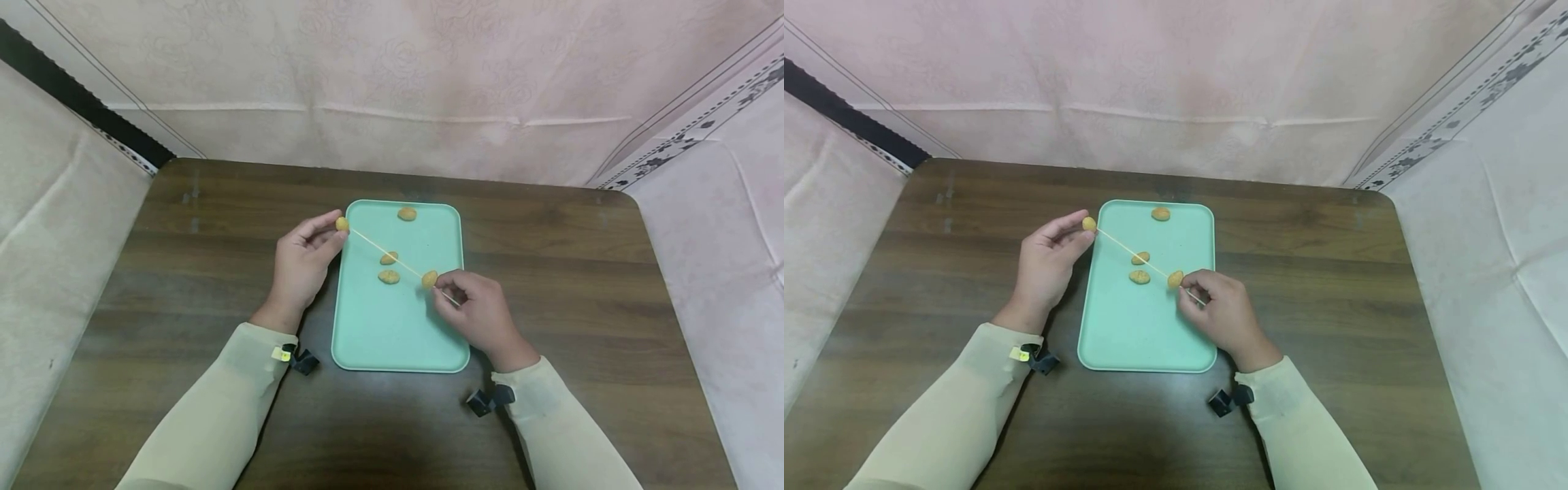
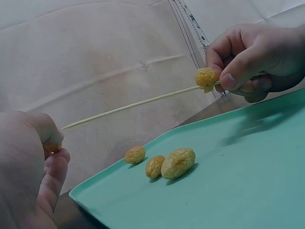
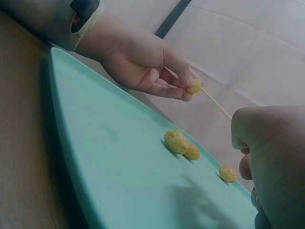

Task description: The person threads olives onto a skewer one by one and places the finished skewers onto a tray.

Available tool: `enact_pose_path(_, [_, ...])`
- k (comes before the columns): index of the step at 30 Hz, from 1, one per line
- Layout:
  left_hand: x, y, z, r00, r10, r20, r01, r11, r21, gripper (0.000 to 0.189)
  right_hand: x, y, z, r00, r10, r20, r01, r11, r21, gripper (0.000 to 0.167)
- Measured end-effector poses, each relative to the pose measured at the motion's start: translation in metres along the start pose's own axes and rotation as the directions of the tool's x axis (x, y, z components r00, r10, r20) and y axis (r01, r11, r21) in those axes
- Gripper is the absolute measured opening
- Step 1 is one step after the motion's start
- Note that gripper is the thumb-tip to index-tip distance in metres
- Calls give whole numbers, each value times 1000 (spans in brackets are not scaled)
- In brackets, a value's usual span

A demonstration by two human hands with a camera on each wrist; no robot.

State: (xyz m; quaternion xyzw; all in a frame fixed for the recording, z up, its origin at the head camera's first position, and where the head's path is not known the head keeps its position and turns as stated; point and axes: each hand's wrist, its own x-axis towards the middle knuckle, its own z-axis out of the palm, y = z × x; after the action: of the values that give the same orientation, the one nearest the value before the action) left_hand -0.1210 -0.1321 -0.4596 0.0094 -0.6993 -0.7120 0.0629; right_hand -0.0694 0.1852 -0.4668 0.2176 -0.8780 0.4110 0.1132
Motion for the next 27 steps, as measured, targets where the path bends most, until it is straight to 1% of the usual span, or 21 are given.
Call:
enact_pose_path(9, [1,-5,1,998,63,-7,-63,997,36,41,0,-1,-1,1000,-9,17,9,1000,-15,5])
enact_pose_path(11, [0,-6,0,997,73,-14,-72,996,59,41,0,-1,0,1000,-10,22,10,1000,-21,4])
enact_pose_path(14, [-1,-6,0,995,97,-32,-92,988,122,38,0,-1,0,999,-16,31,17,999,-41,4])
enact_pose_path(19, [-3,-6,1,985,164,-48,-150,966,209,31,0,-2,0,998,-34,49,37,996,-79,5])
enact_pose_path(24, [-4,-8,1,970,243,-26,-226,933,279,27,-1,-2,1,997,-40,62,47,993,-106,6])
enact_pose_path(27, [-5,-7,1,962,274,-5,-259,912,319,27,-1,-2,2,997,-43,69,51,992,-115,5])
